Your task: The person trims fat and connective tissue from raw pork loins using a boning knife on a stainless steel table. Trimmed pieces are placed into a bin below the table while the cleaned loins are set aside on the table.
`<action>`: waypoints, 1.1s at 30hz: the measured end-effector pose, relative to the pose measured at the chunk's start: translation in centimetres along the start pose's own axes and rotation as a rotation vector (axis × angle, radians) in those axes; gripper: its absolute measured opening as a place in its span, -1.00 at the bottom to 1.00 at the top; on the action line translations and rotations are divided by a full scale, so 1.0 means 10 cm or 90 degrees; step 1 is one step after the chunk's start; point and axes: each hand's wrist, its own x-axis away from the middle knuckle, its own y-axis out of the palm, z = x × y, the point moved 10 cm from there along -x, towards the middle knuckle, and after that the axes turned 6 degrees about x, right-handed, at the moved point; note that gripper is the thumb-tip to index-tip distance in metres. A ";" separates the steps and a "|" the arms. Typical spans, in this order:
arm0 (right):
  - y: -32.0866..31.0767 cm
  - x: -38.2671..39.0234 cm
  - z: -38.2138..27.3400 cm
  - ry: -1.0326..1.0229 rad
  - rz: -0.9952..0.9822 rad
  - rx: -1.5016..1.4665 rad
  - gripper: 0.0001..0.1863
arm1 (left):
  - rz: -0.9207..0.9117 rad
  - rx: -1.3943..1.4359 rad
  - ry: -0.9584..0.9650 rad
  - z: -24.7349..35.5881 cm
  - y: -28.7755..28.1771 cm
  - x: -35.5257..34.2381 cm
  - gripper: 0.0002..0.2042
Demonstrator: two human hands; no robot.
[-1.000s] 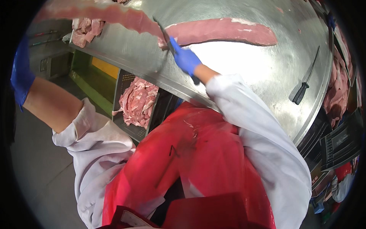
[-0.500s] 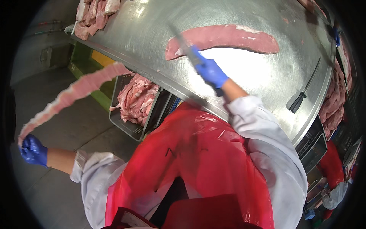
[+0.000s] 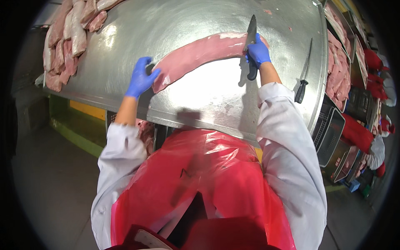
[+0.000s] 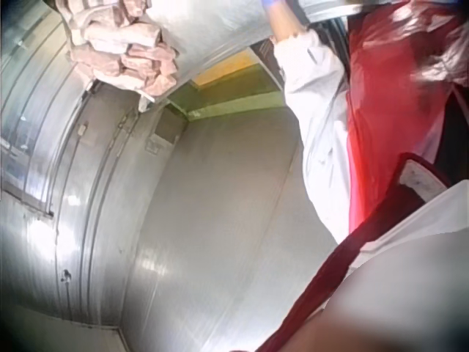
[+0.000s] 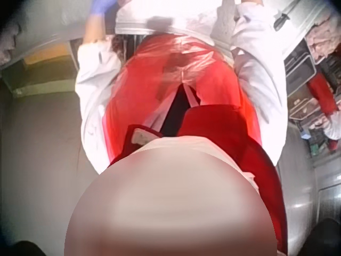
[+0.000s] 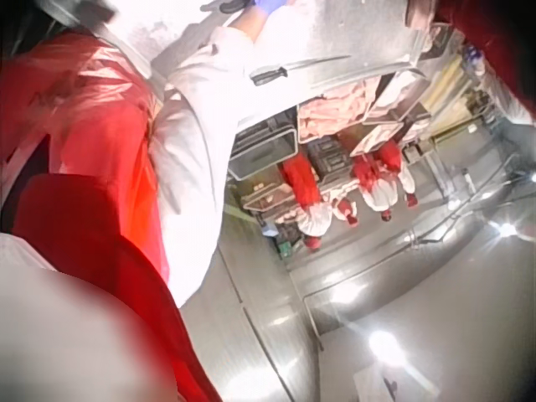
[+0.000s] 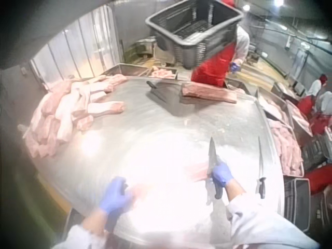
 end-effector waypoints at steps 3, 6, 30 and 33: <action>0.15 0.53 0.00 0.018 -0.009 0.021 -0.15 | -0.134 0.025 -0.015 -0.14 0.61 -0.23 -0.43; 0.31 1.23 -0.12 0.113 -0.116 -0.068 -0.19 | -0.184 0.058 0.007 -0.15 0.76 -0.14 -0.46; 0.38 0.61 -0.34 -0.044 0.105 0.008 -0.22 | -0.278 0.188 -0.130 0.93 2.12 -1.66 -0.73; 0.65 0.41 -0.53 0.069 -0.084 0.021 -0.22 | -0.248 0.198 -0.149 0.83 2.11 -1.62 -0.78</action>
